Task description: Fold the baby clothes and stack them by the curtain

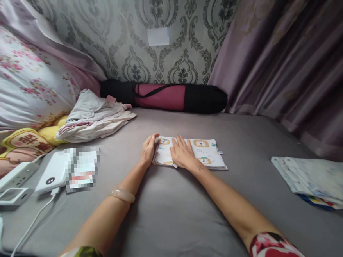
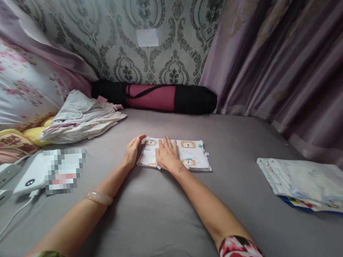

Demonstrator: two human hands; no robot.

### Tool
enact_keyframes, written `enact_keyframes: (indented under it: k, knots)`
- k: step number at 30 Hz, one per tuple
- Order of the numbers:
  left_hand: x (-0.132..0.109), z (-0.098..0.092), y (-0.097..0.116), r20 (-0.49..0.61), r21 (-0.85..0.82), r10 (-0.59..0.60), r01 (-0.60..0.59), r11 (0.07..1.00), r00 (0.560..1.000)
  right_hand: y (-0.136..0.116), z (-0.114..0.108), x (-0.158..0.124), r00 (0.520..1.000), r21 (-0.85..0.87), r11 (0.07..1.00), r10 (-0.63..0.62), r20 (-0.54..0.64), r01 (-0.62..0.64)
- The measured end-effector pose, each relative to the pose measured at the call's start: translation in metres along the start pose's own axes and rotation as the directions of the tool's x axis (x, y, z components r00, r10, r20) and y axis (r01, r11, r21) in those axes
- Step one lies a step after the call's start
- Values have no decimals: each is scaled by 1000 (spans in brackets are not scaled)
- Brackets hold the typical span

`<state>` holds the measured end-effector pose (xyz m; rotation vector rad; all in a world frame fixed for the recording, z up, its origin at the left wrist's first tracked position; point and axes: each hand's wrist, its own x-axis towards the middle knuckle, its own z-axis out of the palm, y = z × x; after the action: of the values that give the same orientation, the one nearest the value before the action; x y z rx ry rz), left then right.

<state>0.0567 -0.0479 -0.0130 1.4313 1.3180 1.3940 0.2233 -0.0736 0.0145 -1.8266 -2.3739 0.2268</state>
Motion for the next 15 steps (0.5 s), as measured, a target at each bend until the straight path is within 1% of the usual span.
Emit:
enact_keyframes:
  k: [4, 9, 12, 14, 15]
  knots:
    - [-1, 0, 4, -1, -2, -5, 5, 1000, 1000, -20, 13, 5, 999, 30, 999, -31, -42, 33]
    - [-3, 2, 7, 6, 65, -37, 36, 997, 999, -24, 24, 6, 997, 74, 997, -28, -66, 33]
    - [-3, 4, 5, 16, 109, -26, 24, 994, 1000, -21, 20, 8, 999, 164, 985, -44, -29, 49]
    - [-2, 4, 2, 22, 117, -27, 24, 993, 999, -13, 11, 9, 998, 282, 957, -65, -10, 65]
    - [-1, 4, 2, 24, 132, -36, 32, 991, 999, -6, 6, 8, 998, 345, 936, -61, -21, 64]
